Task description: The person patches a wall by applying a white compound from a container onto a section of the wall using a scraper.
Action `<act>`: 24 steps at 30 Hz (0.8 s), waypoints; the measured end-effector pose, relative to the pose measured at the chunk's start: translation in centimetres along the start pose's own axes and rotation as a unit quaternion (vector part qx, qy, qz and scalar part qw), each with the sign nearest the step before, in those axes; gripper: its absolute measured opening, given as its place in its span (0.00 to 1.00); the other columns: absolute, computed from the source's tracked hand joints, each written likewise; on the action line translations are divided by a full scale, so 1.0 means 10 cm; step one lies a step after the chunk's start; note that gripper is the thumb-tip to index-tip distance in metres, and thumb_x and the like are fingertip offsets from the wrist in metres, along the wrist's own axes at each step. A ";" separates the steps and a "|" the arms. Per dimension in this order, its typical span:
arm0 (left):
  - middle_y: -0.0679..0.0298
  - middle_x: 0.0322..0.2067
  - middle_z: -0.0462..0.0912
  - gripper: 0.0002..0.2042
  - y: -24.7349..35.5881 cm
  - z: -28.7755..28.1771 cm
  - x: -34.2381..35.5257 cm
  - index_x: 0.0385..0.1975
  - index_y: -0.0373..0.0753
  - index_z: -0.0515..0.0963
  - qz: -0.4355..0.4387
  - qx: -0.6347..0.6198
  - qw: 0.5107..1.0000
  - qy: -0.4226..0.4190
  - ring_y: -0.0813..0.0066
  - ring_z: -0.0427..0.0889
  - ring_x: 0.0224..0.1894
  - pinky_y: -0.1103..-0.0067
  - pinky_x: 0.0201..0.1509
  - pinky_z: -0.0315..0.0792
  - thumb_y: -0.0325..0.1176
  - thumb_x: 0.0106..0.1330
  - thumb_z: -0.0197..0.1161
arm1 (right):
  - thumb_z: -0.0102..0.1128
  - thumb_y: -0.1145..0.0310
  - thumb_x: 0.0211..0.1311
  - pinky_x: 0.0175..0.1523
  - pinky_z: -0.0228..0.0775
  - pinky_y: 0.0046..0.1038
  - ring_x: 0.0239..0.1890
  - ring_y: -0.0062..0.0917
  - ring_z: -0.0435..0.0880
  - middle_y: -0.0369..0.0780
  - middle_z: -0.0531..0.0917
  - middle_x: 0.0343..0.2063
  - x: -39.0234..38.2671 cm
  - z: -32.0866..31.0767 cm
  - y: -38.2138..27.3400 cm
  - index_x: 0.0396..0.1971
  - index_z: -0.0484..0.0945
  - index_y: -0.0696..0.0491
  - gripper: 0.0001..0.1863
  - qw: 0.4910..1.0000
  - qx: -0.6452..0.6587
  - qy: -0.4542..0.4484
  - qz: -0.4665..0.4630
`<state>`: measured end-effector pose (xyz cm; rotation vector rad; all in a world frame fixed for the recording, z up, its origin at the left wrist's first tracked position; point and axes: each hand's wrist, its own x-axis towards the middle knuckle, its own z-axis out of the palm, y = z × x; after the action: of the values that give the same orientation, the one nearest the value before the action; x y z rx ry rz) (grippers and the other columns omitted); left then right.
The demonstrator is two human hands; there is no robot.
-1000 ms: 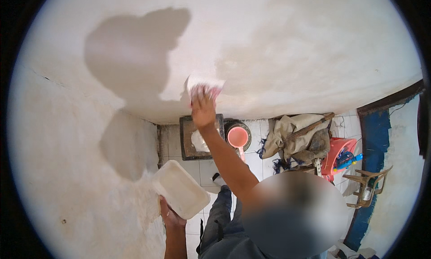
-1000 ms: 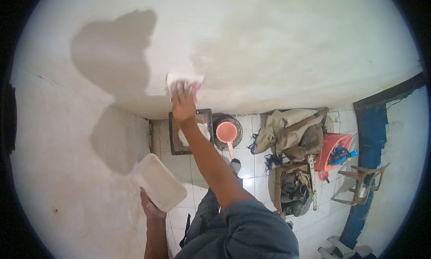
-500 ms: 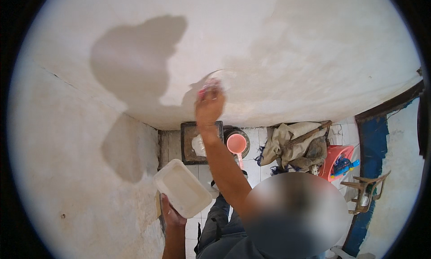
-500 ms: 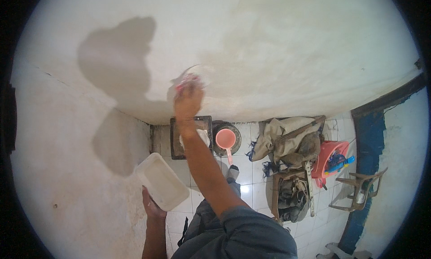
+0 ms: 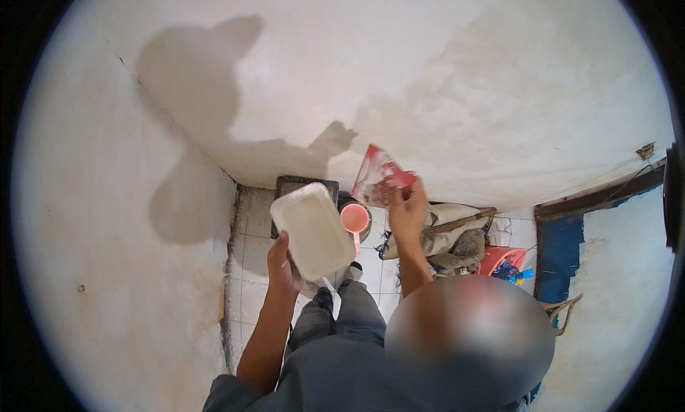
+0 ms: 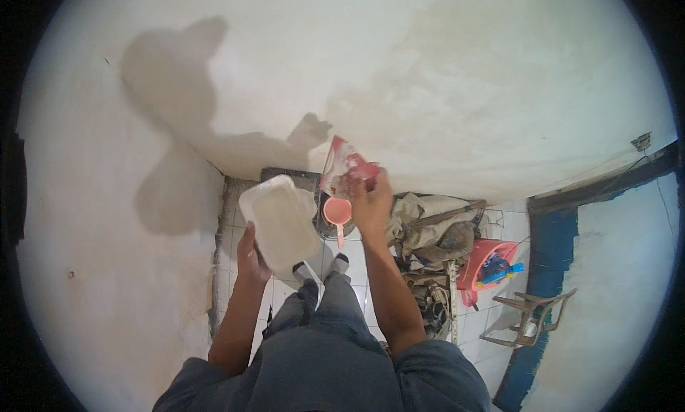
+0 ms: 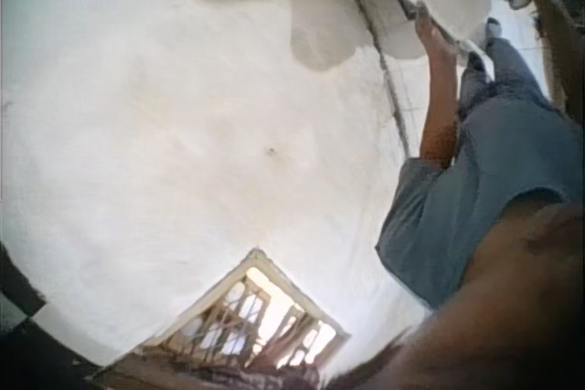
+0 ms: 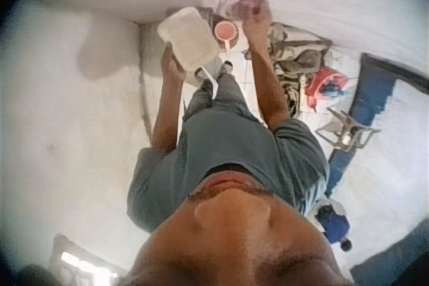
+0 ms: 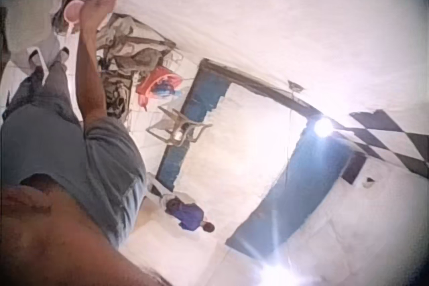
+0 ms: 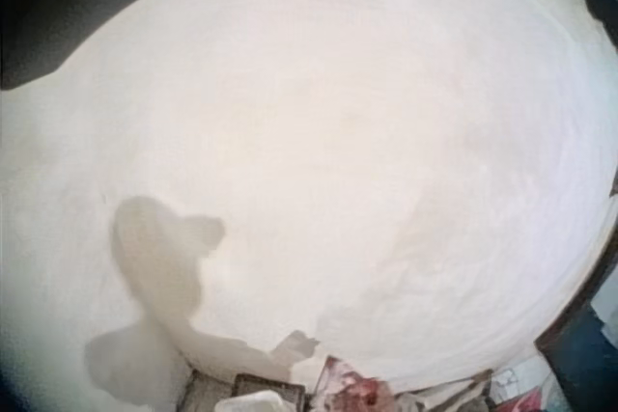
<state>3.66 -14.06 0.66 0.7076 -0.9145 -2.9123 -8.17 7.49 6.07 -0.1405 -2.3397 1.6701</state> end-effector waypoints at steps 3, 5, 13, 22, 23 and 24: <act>0.56 0.53 0.77 0.26 -0.11 0.19 0.08 0.59 0.31 0.67 -0.009 -0.018 0.999 -0.029 0.64 0.78 0.54 0.69 0.59 0.73 0.45 0.71 0.57 | 0.56 0.73 0.65 0.35 0.69 0.22 0.30 0.14 0.76 0.37 0.82 0.28 -0.12 -0.23 -0.43 0.40 0.75 0.58 0.07 0.987 0.161 0.011 0.009; 0.57 0.51 0.79 0.24 -0.17 0.28 0.14 0.57 0.32 0.70 -0.008 -0.021 0.998 -0.055 0.67 0.79 0.53 0.71 0.57 0.74 0.43 0.70 0.58 | 0.57 0.73 0.65 0.35 0.69 0.22 0.30 0.14 0.75 0.37 0.81 0.27 -0.25 -0.33 -0.57 0.41 0.74 0.58 0.07 0.996 0.075 -0.043 -0.005; 0.61 0.46 0.82 0.19 -0.26 0.56 0.16 0.52 0.34 0.74 -0.021 0.009 0.996 -0.087 0.73 0.82 0.47 0.76 0.52 0.76 0.42 0.69 0.60 | 0.59 0.68 0.59 0.36 0.73 0.47 0.33 0.53 0.81 0.56 0.81 0.27 -0.27 -0.29 -0.83 0.43 0.70 0.58 0.15 0.936 -0.325 -0.133 -0.020; 0.68 0.35 0.82 0.14 -0.47 0.73 0.23 0.45 0.37 0.78 -0.010 0.017 0.999 -0.041 0.80 0.82 0.33 0.81 0.38 0.77 0.40 0.68 0.62 | 0.53 0.67 0.62 0.34 0.78 0.44 0.29 0.45 0.85 0.49 0.83 0.26 -0.64 0.25 -0.79 0.45 0.70 0.53 0.13 0.875 -0.428 -0.169 -0.149; 0.68 0.34 0.82 0.14 -0.47 0.73 0.23 0.45 0.37 0.78 -0.002 0.004 0.999 -0.034 0.81 0.81 0.32 0.81 0.37 0.77 0.41 0.68 0.63 | 0.52 0.67 0.62 0.34 0.78 0.44 0.29 0.45 0.85 0.48 0.83 0.26 -0.68 0.28 -0.79 0.44 0.70 0.53 0.12 0.873 -0.421 -0.176 -0.170; 0.68 0.34 0.82 0.14 -0.48 0.70 0.24 0.45 0.37 0.78 0.000 0.003 0.999 -0.032 0.81 0.81 0.32 0.81 0.37 0.77 0.41 0.68 0.63 | 0.52 0.67 0.62 0.34 0.78 0.44 0.29 0.45 0.85 0.48 0.83 0.26 -0.68 0.28 -0.81 0.44 0.70 0.53 0.12 0.873 -0.420 -0.179 -0.172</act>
<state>-0.89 -6.65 2.11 0.6168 -0.9296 -2.9497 -1.82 0.70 11.78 0.4388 -2.9758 0.4567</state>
